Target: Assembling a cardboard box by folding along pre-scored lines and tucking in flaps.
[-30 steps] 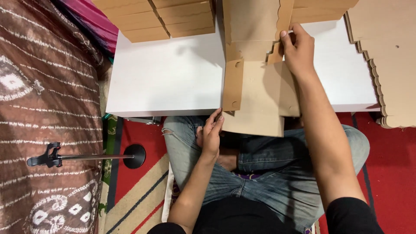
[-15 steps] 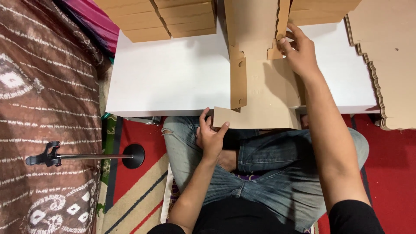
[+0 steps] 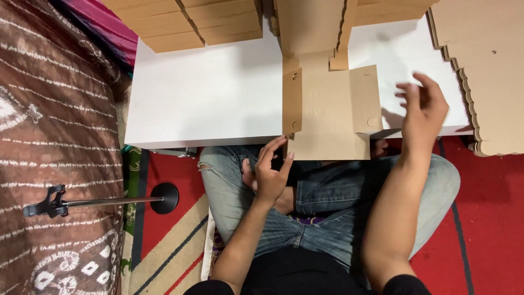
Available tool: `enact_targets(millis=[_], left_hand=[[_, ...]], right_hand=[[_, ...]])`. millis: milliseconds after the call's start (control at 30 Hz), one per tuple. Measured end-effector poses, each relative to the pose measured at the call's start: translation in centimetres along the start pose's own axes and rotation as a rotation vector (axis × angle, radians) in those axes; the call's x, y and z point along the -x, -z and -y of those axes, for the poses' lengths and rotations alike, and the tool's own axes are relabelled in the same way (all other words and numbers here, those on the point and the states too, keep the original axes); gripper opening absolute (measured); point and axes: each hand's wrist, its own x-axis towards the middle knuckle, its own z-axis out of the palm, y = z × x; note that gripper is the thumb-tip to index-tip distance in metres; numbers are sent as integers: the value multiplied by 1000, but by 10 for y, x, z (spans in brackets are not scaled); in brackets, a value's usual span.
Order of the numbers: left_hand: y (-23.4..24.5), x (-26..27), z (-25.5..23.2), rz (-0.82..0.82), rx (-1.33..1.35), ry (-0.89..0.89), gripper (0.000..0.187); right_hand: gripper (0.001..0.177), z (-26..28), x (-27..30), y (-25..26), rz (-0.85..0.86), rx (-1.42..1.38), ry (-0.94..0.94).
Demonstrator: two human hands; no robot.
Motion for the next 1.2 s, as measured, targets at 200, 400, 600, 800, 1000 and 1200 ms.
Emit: enact_targets(millis=[200,400,600,800,1000,1200], left_hand=[[-3,-3,4,49,-15,-85,42],[-14,-1,19,-21,-14,-7,22],[-24,-3,58,-158,201,342,29],[-24,-3,46,-109,587,551,33],[-24,-8,67,-1,631,615,23],[-19,-15,60,-76,695,542,19]], right_hand=[[13,-45,44,16,-154,254,111],[34,-14,56,1,270,521,-176],[34,8,57,-7,382,140,-241],[60,6,59,-7,435,28,-220],[20,1,57,-18,452,137,-49],[23,-1,65,-22,481,192,-163]])
